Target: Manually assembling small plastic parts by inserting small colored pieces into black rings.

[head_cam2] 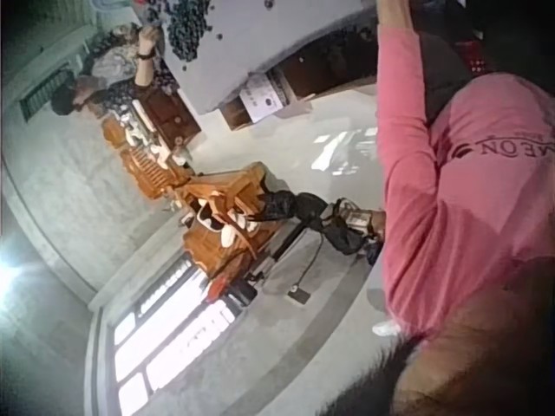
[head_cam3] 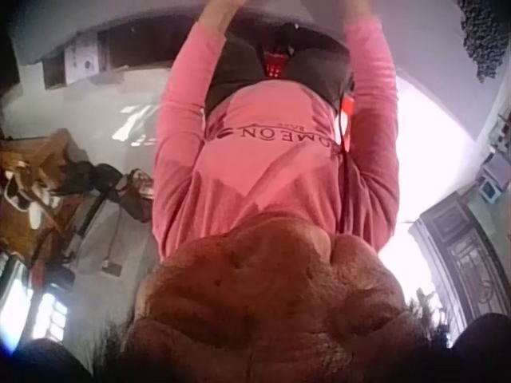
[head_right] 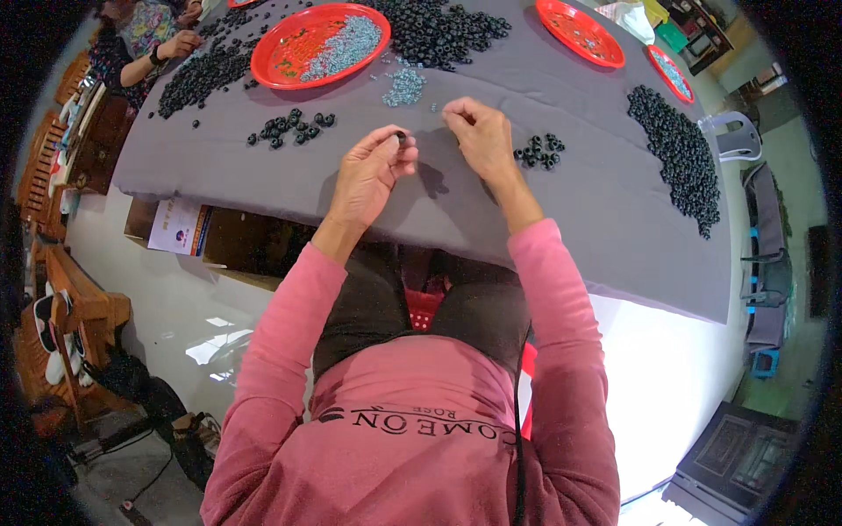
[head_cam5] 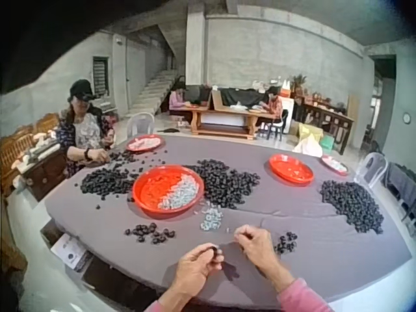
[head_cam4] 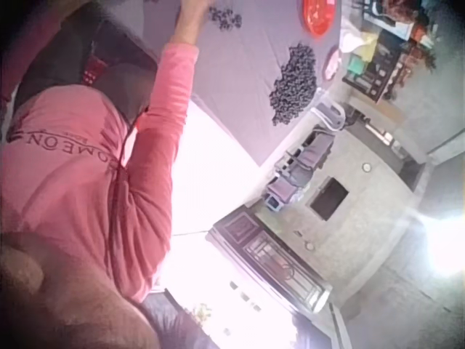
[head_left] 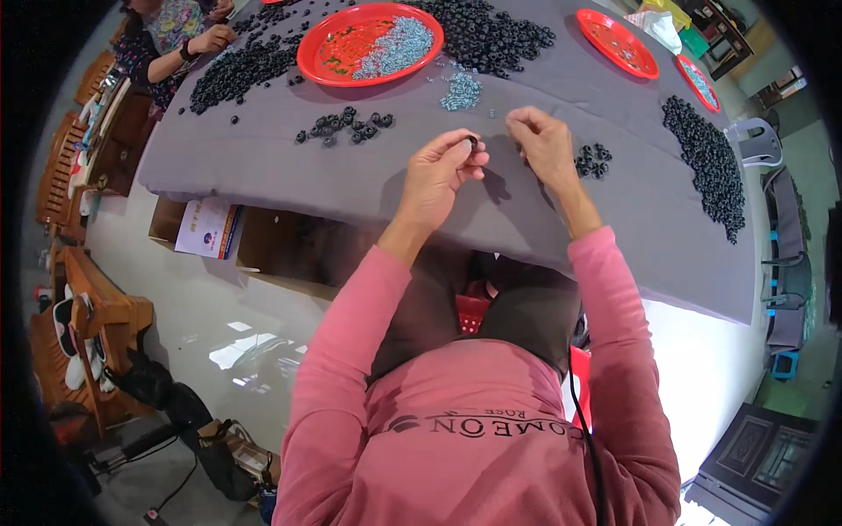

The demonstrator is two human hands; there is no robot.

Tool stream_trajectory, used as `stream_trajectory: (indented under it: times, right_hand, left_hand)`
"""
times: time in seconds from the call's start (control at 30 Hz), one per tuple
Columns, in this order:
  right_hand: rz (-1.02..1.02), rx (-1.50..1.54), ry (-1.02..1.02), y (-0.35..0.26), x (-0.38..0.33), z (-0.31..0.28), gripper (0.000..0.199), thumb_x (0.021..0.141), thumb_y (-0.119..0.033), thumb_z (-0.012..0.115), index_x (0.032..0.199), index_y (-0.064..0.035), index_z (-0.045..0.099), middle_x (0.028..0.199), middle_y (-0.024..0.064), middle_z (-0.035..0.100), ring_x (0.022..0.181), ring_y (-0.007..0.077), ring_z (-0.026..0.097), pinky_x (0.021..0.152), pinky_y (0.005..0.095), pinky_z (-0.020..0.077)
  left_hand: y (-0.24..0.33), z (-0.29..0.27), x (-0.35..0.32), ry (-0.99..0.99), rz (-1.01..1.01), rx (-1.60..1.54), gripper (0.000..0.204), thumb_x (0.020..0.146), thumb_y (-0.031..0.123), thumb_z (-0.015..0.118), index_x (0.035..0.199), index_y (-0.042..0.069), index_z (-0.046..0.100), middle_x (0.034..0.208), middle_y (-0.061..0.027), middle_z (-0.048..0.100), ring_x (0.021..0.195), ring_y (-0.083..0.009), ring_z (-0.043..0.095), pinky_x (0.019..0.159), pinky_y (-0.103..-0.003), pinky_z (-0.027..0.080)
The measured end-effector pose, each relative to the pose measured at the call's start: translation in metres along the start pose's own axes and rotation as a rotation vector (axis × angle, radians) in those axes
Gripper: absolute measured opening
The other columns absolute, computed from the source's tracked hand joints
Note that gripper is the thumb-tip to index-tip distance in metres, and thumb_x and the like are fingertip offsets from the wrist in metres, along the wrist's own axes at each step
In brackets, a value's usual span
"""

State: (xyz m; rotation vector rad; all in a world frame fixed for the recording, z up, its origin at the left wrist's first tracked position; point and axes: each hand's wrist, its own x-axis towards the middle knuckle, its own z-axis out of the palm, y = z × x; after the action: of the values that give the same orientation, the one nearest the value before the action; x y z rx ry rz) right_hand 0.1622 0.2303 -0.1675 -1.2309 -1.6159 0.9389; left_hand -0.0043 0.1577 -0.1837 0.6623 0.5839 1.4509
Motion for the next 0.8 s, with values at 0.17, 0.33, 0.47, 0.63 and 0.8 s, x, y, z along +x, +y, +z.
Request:
stream_trajectory:
  times: [0.17, 0.33, 0.47, 0.63, 0.8]
  right_hand:
    - [-0.387, -0.353, 0.032, 0.016, 0.032, 0.009, 0.016, 0.082, -0.015, 0.061, 0.094, -0.0051, 0.065, 0.080, 0.0086, 0.063, 0.069, 0.0195, 0.062, 0.063, 0.0303, 0.0480]
    - [-0.292, -0.661, 0.045, 0.010, 0.034, 0.024, 0.013, 0.080, -0.019, 0.060, 0.087, -0.0097, 0.065, 0.092, 0.0098, 0.061, 0.086, 0.0318, 0.059, 0.074, 0.0414, 0.0467]
    - [-0.280, -0.696, 0.027, 0.012, 0.033, 0.021, 0.012, 0.078, -0.019, 0.062, 0.085, -0.0101, 0.066, 0.091, 0.0098, 0.061, 0.087, 0.0319, 0.059, 0.075, 0.0418, 0.0465]
    - [-0.159, -0.416, -0.032, 0.002, 0.027, 0.011, 0.014, 0.075, -0.013, 0.066, 0.087, -0.0056, 0.066, 0.075, 0.0065, 0.064, 0.063, 0.0141, 0.059, 0.059, 0.0294, 0.0465]
    - [0.032, 0.114, -0.168, -0.041, -0.008, 0.011, 0.011, 0.078, -0.008, 0.063, 0.089, -0.0040, 0.066, 0.076, 0.0010, 0.064, 0.067, 0.0064, 0.056, 0.059, 0.0221, 0.0448]
  left_hand:
    - [0.000, -0.009, 0.005, -0.034, -0.010, -0.119, 0.018, 0.090, 0.007, 0.052, 0.106, 0.000, 0.058, 0.095, -0.0092, 0.062, 0.080, -0.0140, 0.062, 0.066, -0.025, 0.052]
    - [0.001, -0.011, 0.005, -0.087, -0.032, -0.242, 0.018, 0.090, 0.009, 0.053, 0.105, 0.002, 0.058, 0.092, -0.0076, 0.062, 0.079, -0.0124, 0.062, 0.067, -0.025, 0.053]
    - [0.001, -0.008, 0.004, -0.062, -0.066, -0.218, 0.017, 0.090, 0.010, 0.053, 0.104, 0.003, 0.058, 0.090, -0.0060, 0.062, 0.079, -0.0117, 0.061, 0.067, -0.025, 0.054]
    - [-0.001, -0.009, 0.004, -0.040, -0.080, -0.197, 0.017, 0.090, 0.011, 0.054, 0.105, 0.003, 0.058, 0.091, -0.0050, 0.062, 0.078, -0.0114, 0.061, 0.068, -0.025, 0.054]
    - [-0.001, -0.010, 0.005, -0.015, -0.098, -0.227, 0.014, 0.089, 0.010, 0.055, 0.102, 0.004, 0.058, 0.089, -0.0043, 0.062, 0.077, -0.0112, 0.062, 0.068, -0.025, 0.054]
